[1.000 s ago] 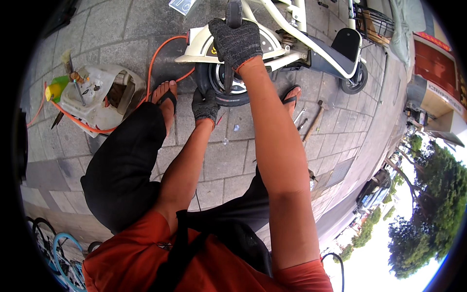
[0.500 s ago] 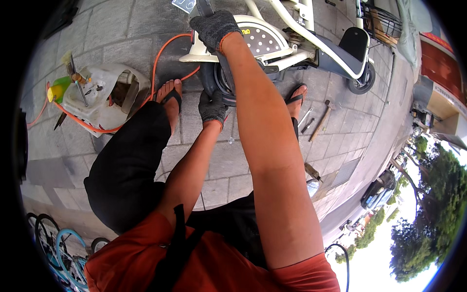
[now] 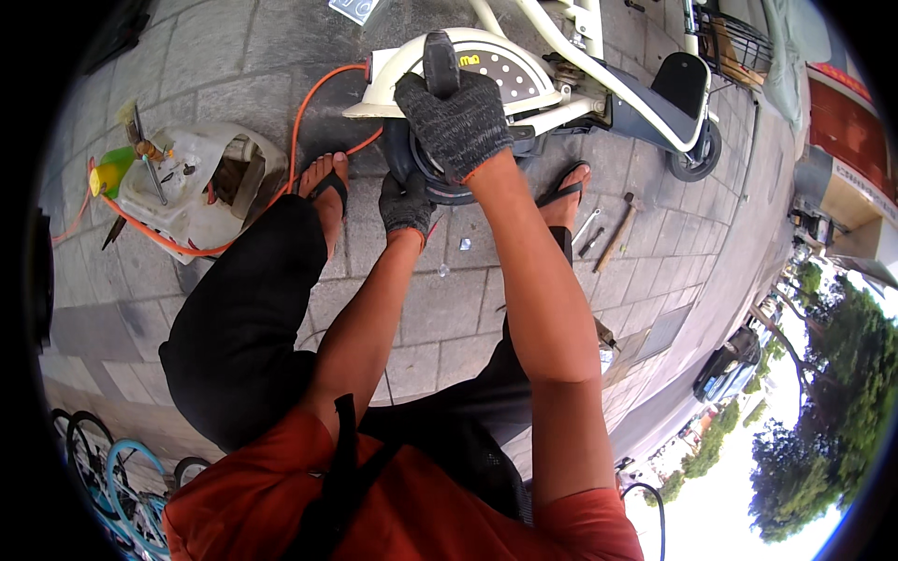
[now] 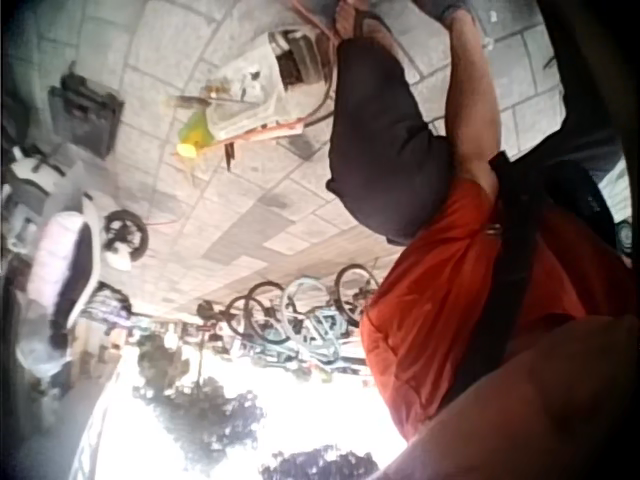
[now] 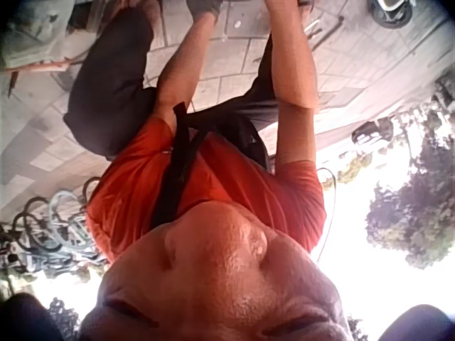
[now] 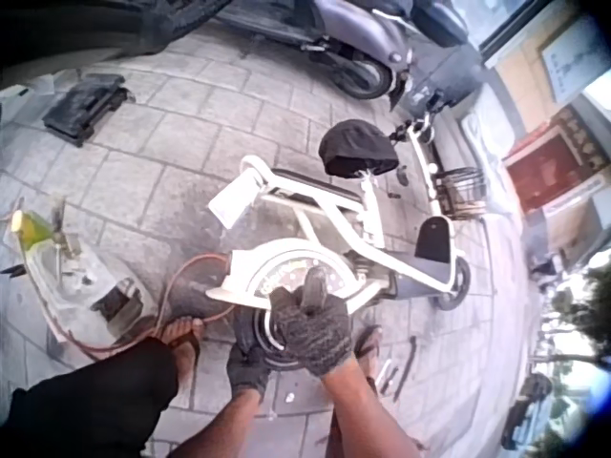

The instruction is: The person is sitting on the ground repairing a white electric scooter. They use a tire lever to pry the tire off the rim, then use an air hose to inflate the tire.

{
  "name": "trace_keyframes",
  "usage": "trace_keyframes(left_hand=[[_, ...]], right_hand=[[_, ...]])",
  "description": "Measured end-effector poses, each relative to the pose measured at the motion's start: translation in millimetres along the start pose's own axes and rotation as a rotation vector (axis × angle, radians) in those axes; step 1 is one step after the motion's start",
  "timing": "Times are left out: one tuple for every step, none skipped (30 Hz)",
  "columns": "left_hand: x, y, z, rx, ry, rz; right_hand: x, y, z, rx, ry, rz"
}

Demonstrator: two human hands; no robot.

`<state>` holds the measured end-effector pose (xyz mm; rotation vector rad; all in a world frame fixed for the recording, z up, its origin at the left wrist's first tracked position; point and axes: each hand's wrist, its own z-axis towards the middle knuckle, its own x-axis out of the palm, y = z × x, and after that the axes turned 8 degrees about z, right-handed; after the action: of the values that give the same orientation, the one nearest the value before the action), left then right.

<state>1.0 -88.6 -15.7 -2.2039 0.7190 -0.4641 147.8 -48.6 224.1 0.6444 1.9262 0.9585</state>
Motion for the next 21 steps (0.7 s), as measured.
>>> trace_keyframes(left_hand=[[1.8, 2.1, -2.5, -0.006, -0.002, -0.003], [1.2, 4.5, -2.8, -0.009, -0.011, -0.004], [2.3, 5.7, -2.1, -0.008, -0.02, 0.002], [-1.6, 5.7, 2.2, -0.001, -0.036, 0.008], [1.9, 4.4, 0.8, -0.004, -0.031, 0.006], [2.1, 3.6, 0.4, -0.007, -0.026, 0.001], [0.3, 2.7, 1.9, 0.004, -0.033, 0.013], [-1.6, 1.9, 2.4, 0.018, -0.037, 0.029], [-3.9, 0.6, 4.4, 0.046, -0.045, 0.062], [-4.7, -2.5, 5.4, 0.072, -0.051, 0.091], [-5.0, -5.6, 6.8, 0.101, -0.062, 0.119], [-4.5, -8.6, 7.9, 0.135, -0.069, 0.093], [-5.6, -14.3, 6.8, 0.134, -0.054, 0.126], [-6.0, -20.3, 5.2, 0.131, -0.037, 0.157], [-5.9, -25.9, 2.6, 0.127, -0.021, 0.188], [-8.0, -27.3, 2.9, 0.13, -0.033, 0.198], [-7.0, -26.7, 2.5, 0.13, -0.038, 0.205], [-6.1, -26.1, 2.5, 0.13, -0.044, 0.213], [-6.1, -23.3, 4.1, 0.148, -0.052, 0.214], [-6.9, -18.4, 6.0, 0.165, -0.061, 0.217], [-8.4, -13.5, 8.1, 0.183, -0.072, 0.22]], right_hand=[[-13.1, -5.8, -20.7, 0.006, -0.061, 0.088], [-23.8, -12.9, -39.9, 0.006, -0.116, 0.183], [-35.8, -17.6, -59.5, 0.002, -0.174, 0.269], [-44.9, -7.6, -83.1, -0.107, -0.152, 0.119], [-60.0, -30.3, -101.8, -0.074, -0.139, 0.317], [-67.8, -59.3, -119.5, -0.041, -0.122, 0.523], [-66.9, -63.1, -134.5, -0.054, -0.187, 0.539], [-65.8, -65.1, -151.6, -0.07, -0.256, 0.558], [-65.0, -68.1, -167.3, -0.086, -0.324, 0.577], [-65.3, -73.1, -181.0, -0.091, -0.342, 0.503], [-65.2, -80.1, -192.8, -0.097, -0.357, 0.431], [-64.8, -86.2, -203.9, -0.102, -0.369, 0.359], [-61.6, -93.3, -215.5, -0.097, -0.367, 0.409], [-56.6, -98.3, -226.4, -0.092, -0.365, 0.456], [-51.0, -99.6, -237.3, -0.087, -0.363, 0.503], [-41.6, -97.5, -246.9, -0.12, -0.314, 0.481], [-32.7, -94.4, -258.4, -0.152, -0.271, 0.452], [-24.2, -102.8, -275.2, -0.185, -0.233, 0.364], [-14.7, -103.6, -289.5, -0.159, -0.219, 0.264], [-5.9, -107.7, -301.7, -0.089, -0.259, 0.303], [4.0, -115.1, -310.9, -0.019, -0.298, 0.342]])
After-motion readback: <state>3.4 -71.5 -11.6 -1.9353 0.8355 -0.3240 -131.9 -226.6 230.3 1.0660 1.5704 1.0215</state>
